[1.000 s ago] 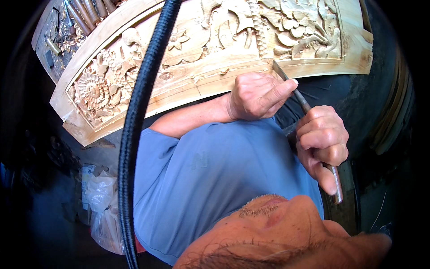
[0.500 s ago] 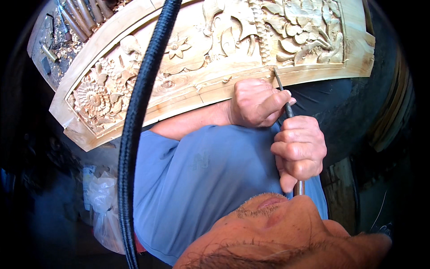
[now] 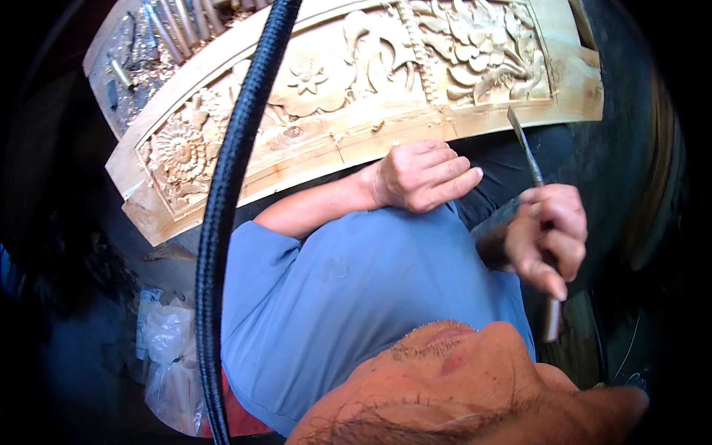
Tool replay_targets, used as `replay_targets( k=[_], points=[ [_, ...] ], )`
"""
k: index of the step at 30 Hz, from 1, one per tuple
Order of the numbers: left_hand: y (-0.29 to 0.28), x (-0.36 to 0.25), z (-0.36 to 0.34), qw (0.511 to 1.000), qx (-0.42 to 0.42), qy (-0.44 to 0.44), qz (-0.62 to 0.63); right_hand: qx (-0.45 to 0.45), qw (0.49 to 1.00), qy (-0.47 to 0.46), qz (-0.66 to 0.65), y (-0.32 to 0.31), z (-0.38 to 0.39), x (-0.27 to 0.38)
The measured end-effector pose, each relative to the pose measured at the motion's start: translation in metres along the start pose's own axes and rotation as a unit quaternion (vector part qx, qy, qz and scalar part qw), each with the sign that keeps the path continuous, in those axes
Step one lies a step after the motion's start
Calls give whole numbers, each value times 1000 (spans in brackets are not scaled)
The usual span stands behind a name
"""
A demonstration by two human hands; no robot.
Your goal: The person carves a floral design into a wooden board using a chisel and a carving tool, removing wood shavings while working.
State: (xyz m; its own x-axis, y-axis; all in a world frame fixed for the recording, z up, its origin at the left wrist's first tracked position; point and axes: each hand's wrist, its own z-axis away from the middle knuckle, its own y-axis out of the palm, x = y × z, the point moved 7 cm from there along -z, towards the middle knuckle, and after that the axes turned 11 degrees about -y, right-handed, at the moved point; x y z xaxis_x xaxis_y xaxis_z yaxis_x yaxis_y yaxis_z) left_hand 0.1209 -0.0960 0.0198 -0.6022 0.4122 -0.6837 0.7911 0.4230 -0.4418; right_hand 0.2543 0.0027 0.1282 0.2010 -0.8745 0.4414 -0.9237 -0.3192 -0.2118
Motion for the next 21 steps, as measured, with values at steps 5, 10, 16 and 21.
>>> replay_targets(
  k=[5,10,16,21],
  points=[
    [-29,4,-25,992,49,-106,-46,11,975,93,203,-25,-42,-35],
    [-30,-25,8,991,128,19,46,89,974,174,114,9,-67,-105],
    [-35,-11,5,990,110,83,-21,189,958,205,-62,113,-83,-164],
    [-39,-12,15,989,112,86,-51,307,936,157,-64,195,-79,-173]
  ],
)
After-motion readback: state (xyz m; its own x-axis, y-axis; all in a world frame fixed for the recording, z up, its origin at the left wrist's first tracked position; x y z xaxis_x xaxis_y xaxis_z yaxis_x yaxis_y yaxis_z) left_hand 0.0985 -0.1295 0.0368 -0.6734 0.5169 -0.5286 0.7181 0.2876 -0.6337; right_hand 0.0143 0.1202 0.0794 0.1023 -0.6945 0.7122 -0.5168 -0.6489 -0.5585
